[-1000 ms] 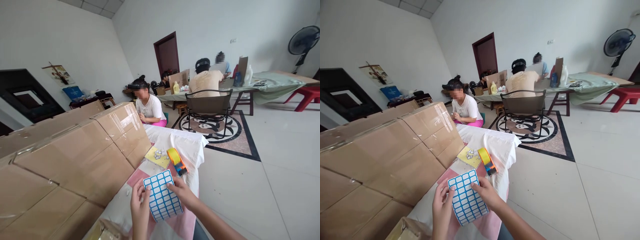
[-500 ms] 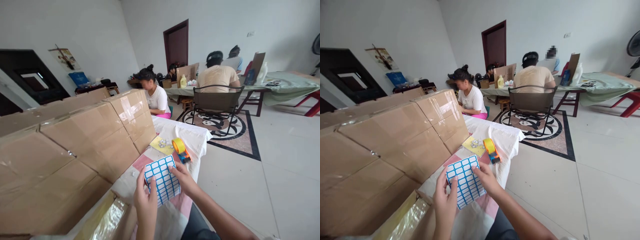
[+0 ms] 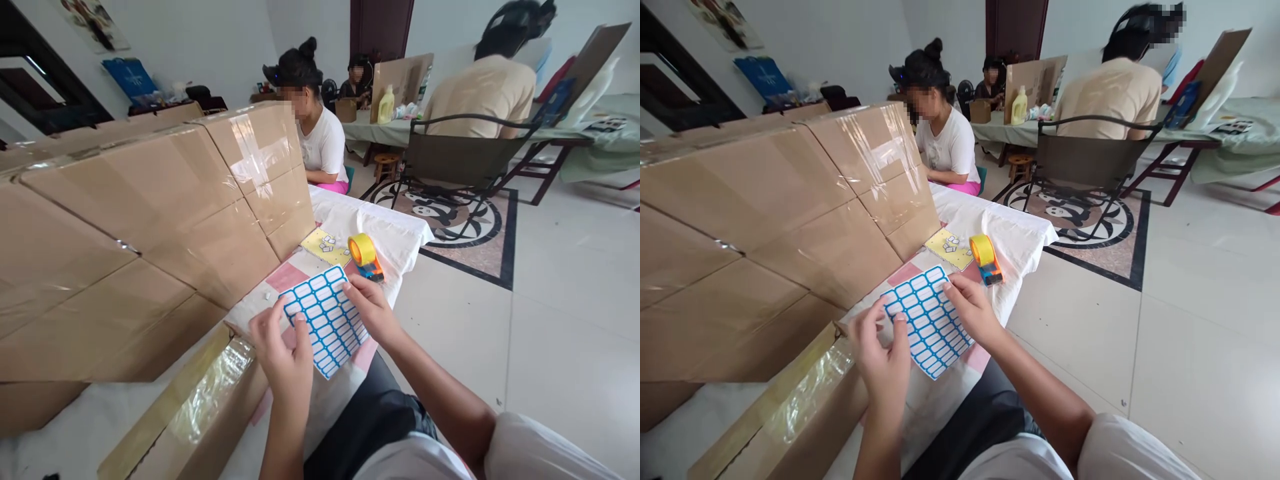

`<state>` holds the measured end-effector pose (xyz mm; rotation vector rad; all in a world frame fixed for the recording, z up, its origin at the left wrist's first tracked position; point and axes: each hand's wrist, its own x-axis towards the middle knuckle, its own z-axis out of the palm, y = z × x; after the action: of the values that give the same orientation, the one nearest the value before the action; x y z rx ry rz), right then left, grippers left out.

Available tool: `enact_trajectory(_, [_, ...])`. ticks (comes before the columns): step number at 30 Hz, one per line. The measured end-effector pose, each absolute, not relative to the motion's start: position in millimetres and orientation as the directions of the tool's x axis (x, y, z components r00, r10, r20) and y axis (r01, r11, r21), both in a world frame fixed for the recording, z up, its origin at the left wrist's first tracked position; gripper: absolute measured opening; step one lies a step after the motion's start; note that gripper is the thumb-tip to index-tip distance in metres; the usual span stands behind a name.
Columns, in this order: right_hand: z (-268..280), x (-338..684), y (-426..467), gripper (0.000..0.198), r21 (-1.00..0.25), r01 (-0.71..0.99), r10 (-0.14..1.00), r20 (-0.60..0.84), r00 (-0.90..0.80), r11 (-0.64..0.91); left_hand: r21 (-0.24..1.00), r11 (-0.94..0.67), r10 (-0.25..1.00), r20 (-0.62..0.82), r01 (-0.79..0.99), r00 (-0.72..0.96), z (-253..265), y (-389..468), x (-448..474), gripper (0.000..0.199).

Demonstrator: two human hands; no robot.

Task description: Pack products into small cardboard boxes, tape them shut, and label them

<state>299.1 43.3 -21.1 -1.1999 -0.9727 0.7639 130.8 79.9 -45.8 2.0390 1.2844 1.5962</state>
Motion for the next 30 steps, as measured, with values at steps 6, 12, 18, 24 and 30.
enact_trajectory(6, [-22.5, 294.0, 38.5, 0.033, -0.964, 0.055, 0.933, 0.267, 0.241, 0.261, 0.176, -0.737, 0.487, 0.808, 0.653, 0.332, -24.4, 75.6, 136.9, 0.049])
enact_trajectory(12, [-11.4, 294.3, 31.4, 0.031, -0.909, 0.21, 0.913, 0.39, 0.122, 0.36, 0.145, -0.808, 0.457, 0.766, 0.571, 0.452, -6.5, 84.0, 141.5, 0.047])
enact_trajectory(18, [2.0, 299.9, 26.0, 0.029, -0.857, 0.251, 0.879, 0.475, 0.046, 0.45, 0.12, -0.835, 0.406, 0.793, 0.537, 0.455, 4.2, 84.4, 143.4, 0.026])
enact_trajectory(24, [0.3, 300.2, 23.5, 0.023, -0.795, 0.307, 0.83, 0.557, 0.03, 0.523, 0.143, -0.866, 0.389, 0.795, 0.48, 0.464, 6.8, 82.4, 142.6, 0.02])
enact_trajectory(30, [-0.4, 298.6, 21.9, 0.02, -0.73, 0.386, 0.792, 0.611, -0.002, 0.564, 0.218, -0.863, 0.439, 0.771, 0.457, 0.462, 6.1, 78.9, 137.6, 0.015])
